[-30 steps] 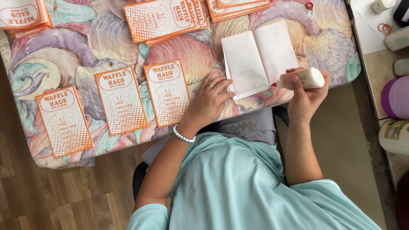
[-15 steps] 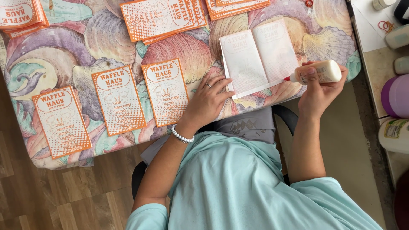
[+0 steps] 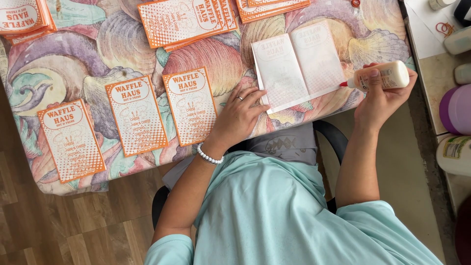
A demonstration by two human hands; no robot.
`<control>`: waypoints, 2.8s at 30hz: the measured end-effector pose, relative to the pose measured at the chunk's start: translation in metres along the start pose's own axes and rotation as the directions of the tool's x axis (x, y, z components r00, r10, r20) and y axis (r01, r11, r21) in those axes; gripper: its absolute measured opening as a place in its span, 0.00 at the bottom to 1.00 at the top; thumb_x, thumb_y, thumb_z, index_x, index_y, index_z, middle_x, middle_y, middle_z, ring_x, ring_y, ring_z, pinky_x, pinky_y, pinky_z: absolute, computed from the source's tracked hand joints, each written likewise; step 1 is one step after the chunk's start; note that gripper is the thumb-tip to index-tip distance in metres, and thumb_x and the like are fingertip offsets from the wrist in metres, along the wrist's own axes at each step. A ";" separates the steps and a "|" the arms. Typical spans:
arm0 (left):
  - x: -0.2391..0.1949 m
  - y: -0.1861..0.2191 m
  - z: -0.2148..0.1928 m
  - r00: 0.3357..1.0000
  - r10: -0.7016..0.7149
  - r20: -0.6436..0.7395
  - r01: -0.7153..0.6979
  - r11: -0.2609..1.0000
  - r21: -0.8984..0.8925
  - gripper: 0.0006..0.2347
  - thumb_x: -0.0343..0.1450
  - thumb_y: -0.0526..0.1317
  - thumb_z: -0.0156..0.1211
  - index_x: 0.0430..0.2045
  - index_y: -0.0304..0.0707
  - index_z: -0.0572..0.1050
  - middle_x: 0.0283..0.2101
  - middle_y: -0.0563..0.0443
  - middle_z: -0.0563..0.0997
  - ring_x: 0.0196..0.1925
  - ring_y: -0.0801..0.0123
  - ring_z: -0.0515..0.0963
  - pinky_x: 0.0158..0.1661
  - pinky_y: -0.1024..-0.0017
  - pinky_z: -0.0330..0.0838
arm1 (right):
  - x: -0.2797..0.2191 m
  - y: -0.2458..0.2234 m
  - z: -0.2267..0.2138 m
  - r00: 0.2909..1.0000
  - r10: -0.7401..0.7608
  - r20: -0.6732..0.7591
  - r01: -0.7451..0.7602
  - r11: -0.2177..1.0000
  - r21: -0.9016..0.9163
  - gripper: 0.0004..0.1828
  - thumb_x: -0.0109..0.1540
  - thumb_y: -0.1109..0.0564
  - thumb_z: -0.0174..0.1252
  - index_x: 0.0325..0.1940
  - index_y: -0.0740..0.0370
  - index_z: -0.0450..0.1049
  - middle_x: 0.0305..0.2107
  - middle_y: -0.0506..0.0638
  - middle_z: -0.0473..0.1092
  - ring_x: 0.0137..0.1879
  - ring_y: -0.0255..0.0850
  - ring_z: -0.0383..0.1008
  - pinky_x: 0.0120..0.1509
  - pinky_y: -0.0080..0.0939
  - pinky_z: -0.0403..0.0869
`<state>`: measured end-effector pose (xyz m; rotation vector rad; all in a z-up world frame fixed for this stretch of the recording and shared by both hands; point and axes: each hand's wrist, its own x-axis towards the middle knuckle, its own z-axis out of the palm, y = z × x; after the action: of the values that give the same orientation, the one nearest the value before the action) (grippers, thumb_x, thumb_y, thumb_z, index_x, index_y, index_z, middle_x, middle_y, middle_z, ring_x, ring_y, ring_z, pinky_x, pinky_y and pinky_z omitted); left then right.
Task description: Applying glue to the edges of paper bags and folding them to assemble or seal them.
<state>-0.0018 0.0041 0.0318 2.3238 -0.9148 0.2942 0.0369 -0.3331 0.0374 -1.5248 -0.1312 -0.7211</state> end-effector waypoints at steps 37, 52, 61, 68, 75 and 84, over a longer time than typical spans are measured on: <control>0.018 0.005 0.028 0.977 -0.214 -0.018 0.209 0.926 0.314 0.25 0.73 0.49 0.60 0.64 0.39 0.66 0.69 0.47 0.68 0.72 0.54 0.62 0.71 0.45 0.49 | -0.008 -0.029 -0.005 0.740 0.649 -0.177 -0.359 0.603 0.712 0.17 0.61 0.58 0.68 0.50 0.69 0.76 0.45 0.54 0.74 0.51 0.41 0.79 0.56 0.41 0.80; 0.015 0.002 0.027 0.909 -0.410 -0.076 0.417 0.900 0.129 0.44 0.63 0.51 0.75 0.72 0.36 0.54 0.73 0.35 0.58 0.78 0.41 0.48 0.72 0.37 0.34 | -0.062 -0.044 0.114 0.907 0.298 0.297 -0.367 0.906 0.212 0.24 0.63 0.66 0.66 0.57 0.62 0.61 0.40 0.64 0.75 0.50 0.53 0.81 0.59 0.53 0.77; 0.011 0.000 0.031 0.902 -0.421 -0.099 0.427 0.903 0.053 0.49 0.59 0.47 0.77 0.73 0.35 0.50 0.73 0.34 0.59 0.79 0.41 0.48 0.73 0.39 0.32 | -0.064 -0.041 0.119 0.901 0.287 0.324 -0.344 0.930 0.133 0.24 0.63 0.67 0.66 0.57 0.62 0.61 0.39 0.64 0.75 0.49 0.53 0.80 0.60 0.55 0.75; 0.012 0.000 0.031 0.899 -0.427 -0.097 0.434 0.899 0.064 0.51 0.58 0.46 0.79 0.74 0.36 0.49 0.73 0.34 0.59 0.79 0.41 0.49 0.73 0.40 0.32 | -0.064 -0.046 0.120 0.899 0.278 0.338 -0.327 0.940 0.097 0.24 0.64 0.67 0.66 0.58 0.63 0.61 0.40 0.64 0.75 0.49 0.53 0.80 0.60 0.55 0.75; 0.012 0.001 0.032 0.895 -0.433 -0.105 0.441 0.895 0.069 0.53 0.57 0.47 0.80 0.75 0.36 0.46 0.73 0.33 0.58 0.79 0.41 0.50 0.74 0.42 0.33 | -0.065 -0.045 0.121 0.894 0.269 0.360 -0.310 0.949 0.061 0.25 0.63 0.66 0.66 0.58 0.64 0.60 0.40 0.64 0.75 0.49 0.53 0.80 0.60 0.54 0.75; 0.015 0.006 0.020 0.918 -0.393 -0.056 0.397 0.911 0.109 0.36 0.61 0.48 0.76 0.65 0.47 0.65 0.71 0.32 0.59 0.76 0.37 0.53 0.72 0.36 0.35 | -0.063 -0.052 0.124 0.888 0.276 0.368 -0.316 0.947 0.053 0.25 0.64 0.64 0.66 0.58 0.64 0.59 0.41 0.65 0.75 0.50 0.53 0.80 0.61 0.53 0.75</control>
<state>0.0051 -0.0199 0.0245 2.5387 -0.4003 0.2185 0.0050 -0.1903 0.0602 -1.5125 -0.2013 -0.1837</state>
